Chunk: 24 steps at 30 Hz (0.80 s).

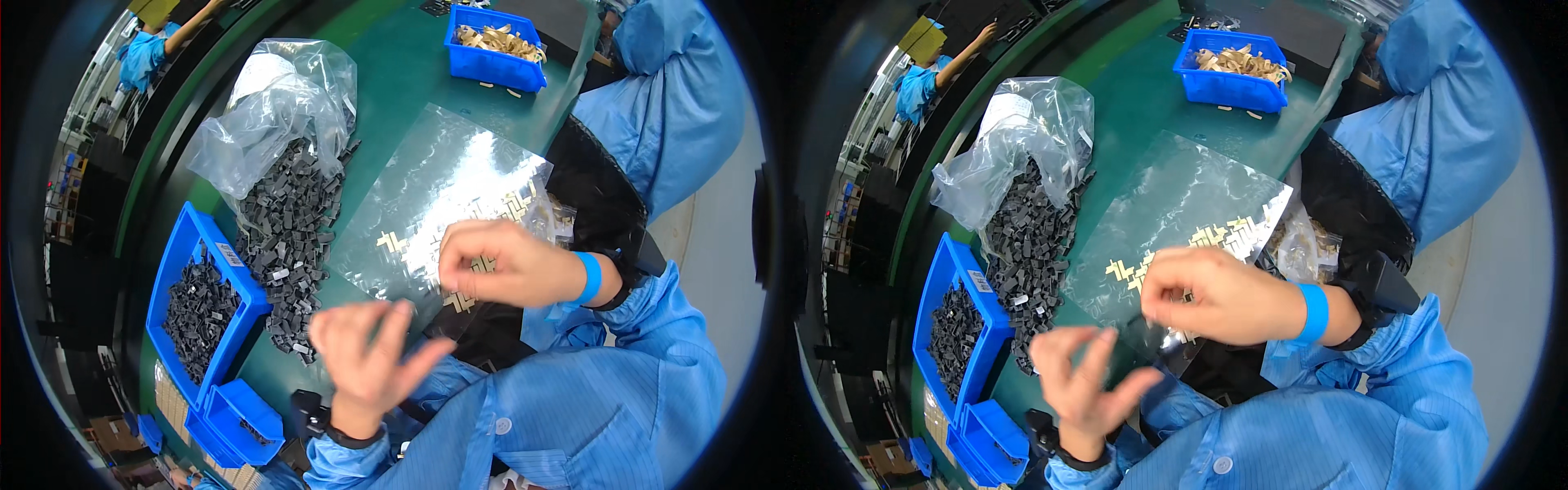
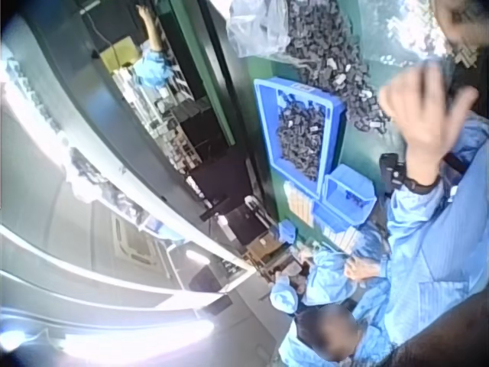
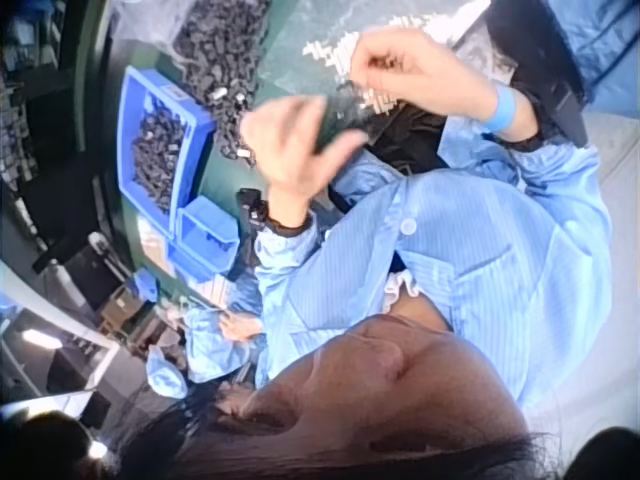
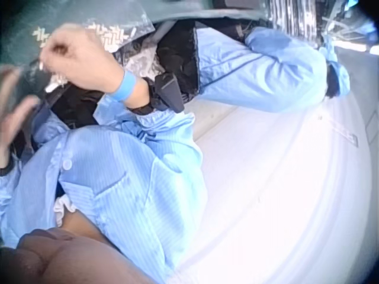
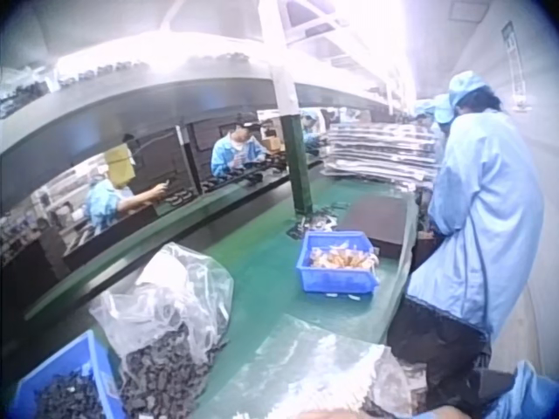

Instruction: Assembling small electronic components by fitting gold connectors into black plastic housings at a factory workstation.

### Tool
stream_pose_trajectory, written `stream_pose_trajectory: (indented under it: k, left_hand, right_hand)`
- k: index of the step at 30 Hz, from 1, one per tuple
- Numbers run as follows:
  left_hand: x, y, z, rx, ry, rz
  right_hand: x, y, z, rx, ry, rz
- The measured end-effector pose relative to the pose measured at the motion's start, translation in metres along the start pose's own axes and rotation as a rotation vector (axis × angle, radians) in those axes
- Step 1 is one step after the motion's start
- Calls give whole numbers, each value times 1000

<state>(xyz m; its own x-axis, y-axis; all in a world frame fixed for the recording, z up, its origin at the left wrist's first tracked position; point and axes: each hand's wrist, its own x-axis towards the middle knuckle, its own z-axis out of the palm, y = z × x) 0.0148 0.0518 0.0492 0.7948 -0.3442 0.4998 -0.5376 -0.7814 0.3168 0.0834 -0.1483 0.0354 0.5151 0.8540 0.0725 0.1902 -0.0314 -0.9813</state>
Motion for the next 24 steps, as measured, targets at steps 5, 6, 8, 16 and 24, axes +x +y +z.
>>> stream_pose_trajectory:
  k: [5, 6, 8, 16, 24]
  left_hand:
    - [6, -56, 0, 472, 25, -244]
    - [5, -62, 0, 491, -33, -263]
    - [5, -65, 3, 507, -90, -282]
    - [3, -66, -2, 393, 83, -279]
    - [-4, 3, -4, -1282, 368, -841]
  right_hand:
    - [2, 3, -1, 19, -10, -8]
    - [2, 1, 0, 21, -16, -13]
    - [2, 2, 0, 27, -21, -16]
    - [-1, 3, 0, 59, -11, -15]
    - [8, -2, 21, 95, 6, -9]
